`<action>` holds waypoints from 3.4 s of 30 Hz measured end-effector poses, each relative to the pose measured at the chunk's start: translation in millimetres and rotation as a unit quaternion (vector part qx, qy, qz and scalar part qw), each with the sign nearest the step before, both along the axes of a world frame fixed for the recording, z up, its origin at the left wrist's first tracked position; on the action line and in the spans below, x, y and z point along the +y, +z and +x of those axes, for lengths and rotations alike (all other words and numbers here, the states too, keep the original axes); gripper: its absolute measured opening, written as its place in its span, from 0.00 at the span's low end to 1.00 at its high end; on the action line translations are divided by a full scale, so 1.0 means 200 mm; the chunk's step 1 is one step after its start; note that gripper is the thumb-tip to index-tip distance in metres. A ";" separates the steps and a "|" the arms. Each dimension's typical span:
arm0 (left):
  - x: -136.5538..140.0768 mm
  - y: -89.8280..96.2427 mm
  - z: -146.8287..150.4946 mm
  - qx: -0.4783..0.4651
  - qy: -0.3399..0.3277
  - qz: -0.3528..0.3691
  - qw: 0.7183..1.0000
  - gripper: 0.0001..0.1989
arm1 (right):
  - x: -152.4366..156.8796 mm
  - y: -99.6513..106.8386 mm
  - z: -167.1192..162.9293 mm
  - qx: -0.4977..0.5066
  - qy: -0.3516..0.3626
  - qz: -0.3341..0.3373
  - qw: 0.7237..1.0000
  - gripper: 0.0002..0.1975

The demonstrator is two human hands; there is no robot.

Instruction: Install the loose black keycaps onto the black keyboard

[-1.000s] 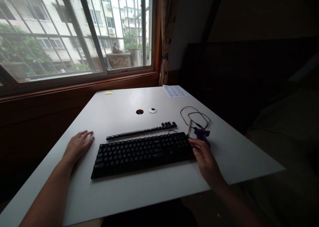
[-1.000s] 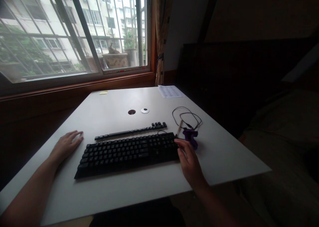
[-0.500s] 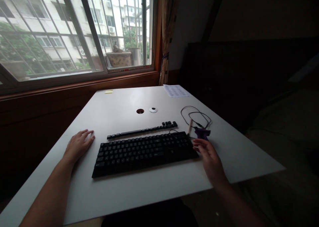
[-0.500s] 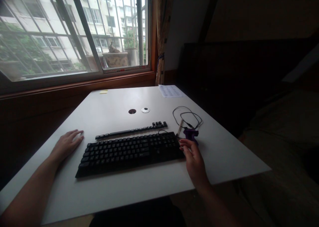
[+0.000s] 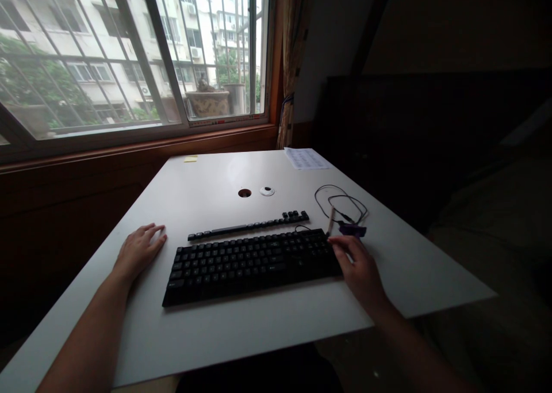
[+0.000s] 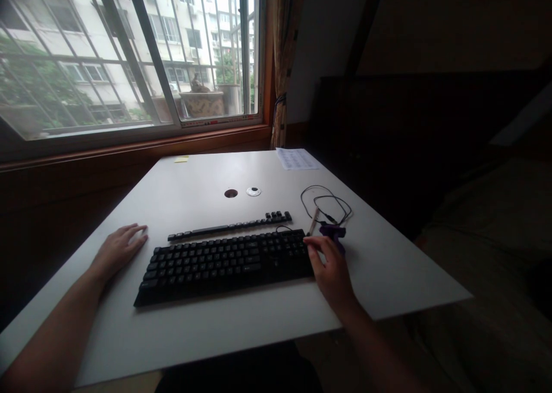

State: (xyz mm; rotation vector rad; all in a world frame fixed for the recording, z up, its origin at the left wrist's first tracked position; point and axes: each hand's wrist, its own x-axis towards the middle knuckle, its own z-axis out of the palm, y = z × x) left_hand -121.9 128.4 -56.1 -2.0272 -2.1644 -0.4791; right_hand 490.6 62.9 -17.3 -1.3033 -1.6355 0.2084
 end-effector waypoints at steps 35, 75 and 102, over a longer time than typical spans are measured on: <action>0.00 -0.03 -0.01 0.002 -0.001 0.021 1.000 0.29 | 0.84 0.13 -0.27 -0.321 0.123 -0.078 0.936 0.12; -0.01 -0.01 0.01 -0.010 0.005 0.005 1.000 0.29 | 0.65 0.19 -0.22 -0.236 0.198 -0.058 0.950 0.05; 0.00 -0.01 0.01 0.002 0.012 -0.003 1.000 0.33 | 0.03 -0.05 0.09 -0.156 0.177 0.041 0.971 0.05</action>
